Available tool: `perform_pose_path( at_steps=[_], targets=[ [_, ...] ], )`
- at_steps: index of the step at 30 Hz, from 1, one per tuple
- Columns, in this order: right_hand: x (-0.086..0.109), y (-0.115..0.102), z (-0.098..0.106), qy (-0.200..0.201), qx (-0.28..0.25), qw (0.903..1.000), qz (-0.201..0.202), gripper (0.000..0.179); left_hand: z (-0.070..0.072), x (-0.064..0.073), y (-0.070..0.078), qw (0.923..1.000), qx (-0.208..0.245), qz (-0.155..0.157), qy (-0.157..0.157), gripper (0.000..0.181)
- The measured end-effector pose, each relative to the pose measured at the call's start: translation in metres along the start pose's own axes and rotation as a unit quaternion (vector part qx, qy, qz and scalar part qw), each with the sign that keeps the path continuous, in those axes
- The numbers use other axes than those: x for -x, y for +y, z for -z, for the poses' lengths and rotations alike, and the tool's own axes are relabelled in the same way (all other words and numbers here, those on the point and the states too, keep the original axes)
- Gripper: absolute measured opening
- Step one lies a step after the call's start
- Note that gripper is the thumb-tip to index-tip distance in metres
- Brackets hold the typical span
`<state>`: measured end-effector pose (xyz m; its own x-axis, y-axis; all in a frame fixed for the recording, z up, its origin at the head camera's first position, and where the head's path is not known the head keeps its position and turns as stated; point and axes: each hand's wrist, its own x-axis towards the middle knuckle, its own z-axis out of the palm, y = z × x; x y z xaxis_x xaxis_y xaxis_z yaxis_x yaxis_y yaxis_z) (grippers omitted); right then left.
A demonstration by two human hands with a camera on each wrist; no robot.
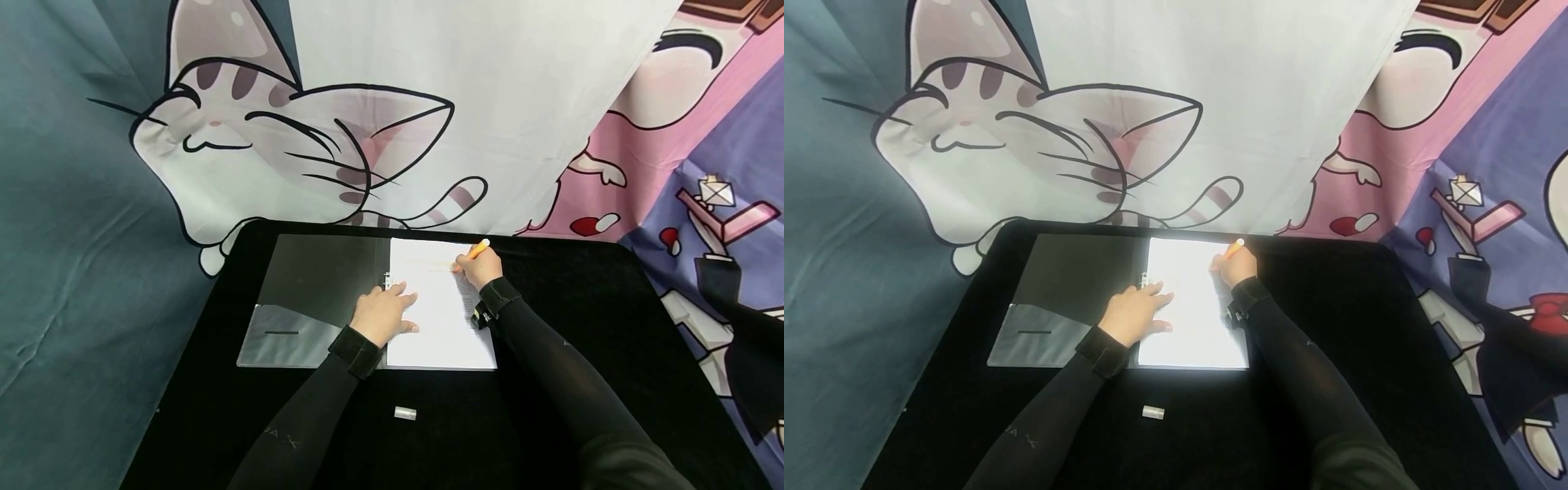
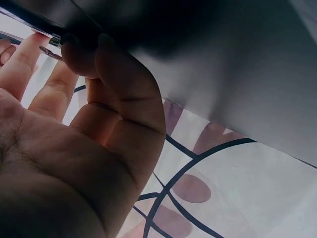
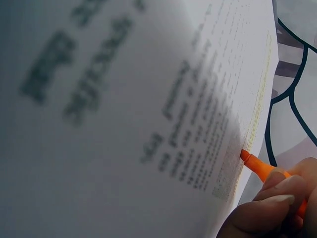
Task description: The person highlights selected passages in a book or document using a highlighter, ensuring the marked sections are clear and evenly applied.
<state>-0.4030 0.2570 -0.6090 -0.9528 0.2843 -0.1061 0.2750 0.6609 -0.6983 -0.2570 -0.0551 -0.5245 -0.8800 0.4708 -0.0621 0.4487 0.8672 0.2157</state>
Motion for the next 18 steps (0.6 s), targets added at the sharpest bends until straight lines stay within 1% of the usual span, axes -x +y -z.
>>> perform_pose_path(
  at_steps=[6, 13, 18],
  targets=[
    [0.0012, -0.0015, 0.0014, 0.001, -0.001, 0.9999, -0.010, 0.022, 0.0001, 0.0000, 0.0000, 0.9999, 0.005, 0.004, -0.008, 0.076],
    [0.0026, 0.0001, 0.0039, 0.004, 0.002, 0.9999, 0.010, 0.023, 0.0008, 0.0004, 0.0006, 1.0000, 0.005, 0.002, -0.005, 0.076],
    [-0.0011, 0.0053, 0.0032, 0.012, 0.006, 0.9998, 0.017, 0.022, -0.0001, -0.0001, 0.0006, 1.0000, 0.007, 0.002, -0.002, 0.075]
  ],
)
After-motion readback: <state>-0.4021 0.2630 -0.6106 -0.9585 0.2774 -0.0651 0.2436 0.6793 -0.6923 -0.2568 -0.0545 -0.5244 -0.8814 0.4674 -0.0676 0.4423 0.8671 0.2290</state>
